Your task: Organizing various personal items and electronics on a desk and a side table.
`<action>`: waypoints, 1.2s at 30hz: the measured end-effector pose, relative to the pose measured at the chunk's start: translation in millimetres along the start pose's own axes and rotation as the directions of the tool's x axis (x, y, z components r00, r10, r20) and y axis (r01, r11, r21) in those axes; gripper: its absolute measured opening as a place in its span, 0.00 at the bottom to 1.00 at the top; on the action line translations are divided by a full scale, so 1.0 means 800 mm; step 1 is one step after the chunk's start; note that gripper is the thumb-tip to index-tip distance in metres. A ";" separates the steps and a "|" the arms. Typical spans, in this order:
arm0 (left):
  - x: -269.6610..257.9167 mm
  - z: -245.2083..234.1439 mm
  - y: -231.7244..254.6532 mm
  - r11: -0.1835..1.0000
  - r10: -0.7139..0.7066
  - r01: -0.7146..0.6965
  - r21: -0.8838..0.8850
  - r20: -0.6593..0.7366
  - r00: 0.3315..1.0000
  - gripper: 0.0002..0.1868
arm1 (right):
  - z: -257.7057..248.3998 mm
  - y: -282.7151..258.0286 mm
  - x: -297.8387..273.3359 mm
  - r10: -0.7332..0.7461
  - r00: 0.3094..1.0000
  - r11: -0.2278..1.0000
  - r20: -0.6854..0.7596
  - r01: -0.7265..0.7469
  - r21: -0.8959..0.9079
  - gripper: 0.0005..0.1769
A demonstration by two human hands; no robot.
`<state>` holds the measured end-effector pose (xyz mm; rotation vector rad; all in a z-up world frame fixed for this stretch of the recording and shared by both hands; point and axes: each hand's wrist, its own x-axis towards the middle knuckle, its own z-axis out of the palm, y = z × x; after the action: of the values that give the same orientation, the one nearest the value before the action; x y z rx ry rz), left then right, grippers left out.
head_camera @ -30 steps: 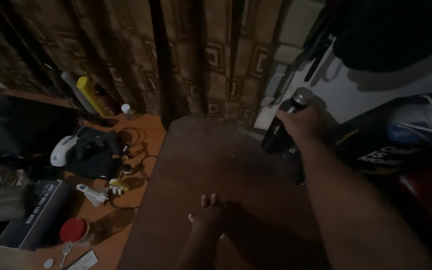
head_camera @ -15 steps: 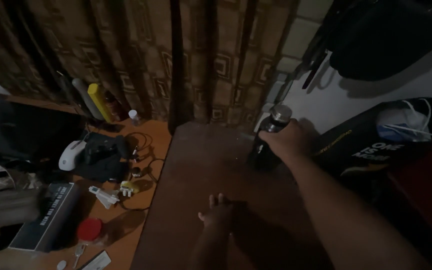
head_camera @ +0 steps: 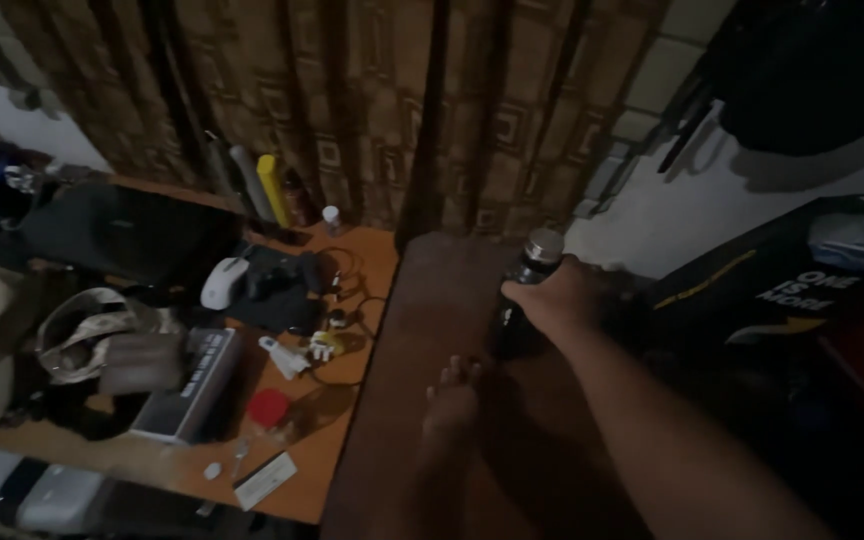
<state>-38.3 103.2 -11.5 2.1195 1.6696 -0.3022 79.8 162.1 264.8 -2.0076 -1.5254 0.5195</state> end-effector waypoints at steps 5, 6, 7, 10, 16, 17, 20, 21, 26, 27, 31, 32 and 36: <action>-0.044 -0.035 -0.063 0.980 -0.049 0.057 0.193 -0.048 0.998 0.42 | 0.020 -0.052 -0.035 -0.008 1.000 1.000 0.001 0.008 -0.016 0.26; -0.076 -0.070 -0.069 0.993 -0.071 0.074 0.091 -0.040 0.997 0.45 | 0.027 -0.055 -0.036 -0.040 0.999 0.999 -0.009 0.040 -0.002 0.28; -0.107 -0.104 -0.074 0.996 -0.092 0.092 -0.011 -0.031 0.995 0.48 | 0.033 -0.059 -0.038 -0.071 0.997 0.997 -0.019 0.071 0.011 0.30; -0.142 -0.126 -0.089 0.919 -0.133 0.124 -0.374 0.003 0.991 0.54 | 0.056 -0.073 -0.037 0.037 0.996 0.996 0.079 -0.043 0.074 0.24; -0.128 -0.045 -0.122 0.974 0.015 -0.029 -0.223 -0.065 0.998 0.44 | 0.073 -0.105 -0.055 -0.060 0.998 0.990 -0.002 0.060 0.124 0.35; -0.133 -0.044 -0.125 0.974 0.013 -0.027 -0.225 -0.064 0.998 0.44 | 0.075 -0.111 -0.060 -0.061 0.998 0.991 0.001 0.060 0.122 0.35; -0.145 -0.040 -0.133 0.976 0.053 -0.054 -0.211 -0.012 0.999 0.42 | 0.080 -0.131 -0.073 -0.059 0.997 0.988 0.056 0.051 0.149 0.25; -0.145 -0.036 -0.135 0.980 0.074 -0.074 -0.184 -0.009 0.997 0.41 | 0.081 -0.136 -0.076 -0.108 0.992 0.984 0.060 0.098 0.149 0.25; -0.148 -0.010 -0.145 0.966 0.170 -0.159 -0.203 0.039 0.985 0.39 | 0.108 -0.133 -0.064 -0.115 0.993 0.963 0.032 0.104 0.249 0.25; -0.155 -0.005 -0.144 0.956 0.195 -0.191 -0.221 -0.003 0.981 0.38 | 0.113 -0.136 -0.063 -0.113 0.993 0.979 0.035 0.106 0.173 0.30; -0.188 -0.003 -0.147 0.929 0.254 -0.299 -0.219 -0.212 0.944 0.39 | 0.143 -0.120 -0.032 -0.135 0.984 0.973 0.112 0.111 0.201 0.26; -0.196 0.002 -0.147 0.929 0.250 -0.296 -0.222 -0.215 0.944 0.39 | 0.145 -0.129 -0.031 -0.140 0.984 0.973 0.114 0.115 0.200 0.26; -0.215 0.009 -0.149 0.894 0.285 -0.391 -0.217 -0.398 0.872 0.40 | 0.165 -0.147 -0.014 -0.097 0.995 0.983 -0.008 0.097 0.154 0.43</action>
<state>-195.9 -27.7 31.8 2.2747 1.3631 0.4410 -91.5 200.4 238.3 -1.8066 -1.5258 0.5792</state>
